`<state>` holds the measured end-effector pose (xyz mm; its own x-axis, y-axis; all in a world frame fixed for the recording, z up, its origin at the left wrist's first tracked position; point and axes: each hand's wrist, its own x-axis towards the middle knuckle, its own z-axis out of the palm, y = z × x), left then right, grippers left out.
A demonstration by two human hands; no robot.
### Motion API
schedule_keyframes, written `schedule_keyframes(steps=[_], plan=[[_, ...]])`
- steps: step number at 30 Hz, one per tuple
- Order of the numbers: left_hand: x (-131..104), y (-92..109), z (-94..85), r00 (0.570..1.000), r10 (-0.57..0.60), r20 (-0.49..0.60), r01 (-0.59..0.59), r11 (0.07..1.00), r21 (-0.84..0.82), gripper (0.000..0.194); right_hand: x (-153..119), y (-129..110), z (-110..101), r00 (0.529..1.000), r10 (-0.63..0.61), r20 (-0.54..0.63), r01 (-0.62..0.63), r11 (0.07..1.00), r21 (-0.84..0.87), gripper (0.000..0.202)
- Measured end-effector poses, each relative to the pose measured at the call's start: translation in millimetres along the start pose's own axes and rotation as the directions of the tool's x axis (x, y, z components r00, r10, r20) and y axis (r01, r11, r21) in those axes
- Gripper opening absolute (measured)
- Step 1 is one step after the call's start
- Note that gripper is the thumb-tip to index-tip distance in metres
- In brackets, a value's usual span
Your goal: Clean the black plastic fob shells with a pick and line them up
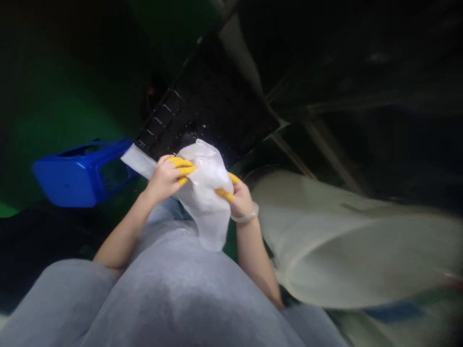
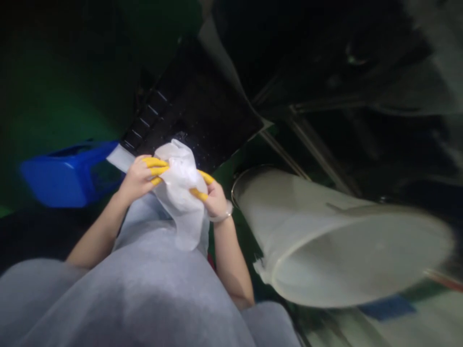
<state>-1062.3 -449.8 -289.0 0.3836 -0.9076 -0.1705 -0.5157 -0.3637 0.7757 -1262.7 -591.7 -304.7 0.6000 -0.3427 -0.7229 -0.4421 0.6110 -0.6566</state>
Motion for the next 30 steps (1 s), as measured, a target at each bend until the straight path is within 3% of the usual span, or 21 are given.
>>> schedule_keyframes(steps=[2,4,6,9,13,15,17,19,20,21,23,24,26,28,30], plan=[[-1,-2,-11.2,0.999,-0.041,-0.018,0.038,0.984,-0.172,0.020,3,-1,-3,0.982,-0.054,-0.179,0.036,0.994,-0.105,0.047],[-5,3,-10.5,0.993,-0.116,-0.037,0.098,0.943,-0.317,0.035,4,1,-2,0.946,-0.135,-0.294,0.080,0.978,-0.193,0.044],[-10,13,1.7,0.985,-0.169,0.030,0.167,0.906,-0.389,0.051,4,4,5,0.920,-0.194,-0.341,0.120,0.967,-0.227,0.044],[-14,18,21.6,0.963,-0.229,0.143,0.269,0.863,-0.428,0.045,7,9,12,0.891,-0.219,-0.399,0.137,0.965,-0.224,0.045],[-10,-11,13.2,0.899,-0.437,0.023,0.396,0.792,-0.465,0.049,20,10,-2,0.832,-0.165,-0.530,0.063,0.977,-0.205,0.045],[-12,-28,1.1,0.857,-0.503,-0.113,0.415,0.803,-0.427,0.050,28,8,-13,0.790,-0.100,-0.605,0.039,0.993,-0.114,0.041],[-20,-35,-3.9,0.844,-0.455,-0.285,0.372,0.878,-0.300,0.055,33,6,-18,0.737,-0.035,-0.674,0.049,0.999,0.002,0.035],[-34,-30,3.6,0.914,-0.239,-0.327,0.232,0.971,-0.061,0.066,34,6,-14,0.720,0.011,-0.693,0.068,0.994,0.087,0.032],[-42,-25,11.3,0.964,-0.077,-0.253,0.099,0.992,0.075,0.070,34,6,-9,0.737,0.028,-0.675,0.067,0.991,0.114,0.032],[-48,-20,20.6,0.985,0.101,-0.139,-0.073,0.979,0.192,0.069,33,6,-4,0.766,0.044,-0.641,0.058,0.989,0.137,0.033],[-54,-14,38.7,0.926,0.374,0.047,-0.367,0.865,0.341,0.060,31,7,6,0.837,0.076,-0.541,0.017,0.986,0.165,0.037],[-52,-15,45.3,0.896,0.436,0.080,-0.431,0.814,0.391,0.059,29,7,9,0.867,0.085,-0.491,-0.003,0.986,0.166,0.040],[-41,-25,49.5,0.912,0.411,0.014,-0.372,0.810,0.453,0.059,27,5,12,0.899,0.075,-0.432,-0.013,0.989,0.144,0.043],[-24,-43,40.8,0.953,0.263,-0.151,-0.180,0.892,0.416,0.050,27,3,8,0.902,0.015,-0.430,0.024,0.996,0.084,0.043],[-9,-61,22.4,0.953,0.088,-0.290,-0.002,0.958,0.285,0.041,28,0,-2,0.883,-0.067,-0.464,0.075,0.997,0.000,0.045]])
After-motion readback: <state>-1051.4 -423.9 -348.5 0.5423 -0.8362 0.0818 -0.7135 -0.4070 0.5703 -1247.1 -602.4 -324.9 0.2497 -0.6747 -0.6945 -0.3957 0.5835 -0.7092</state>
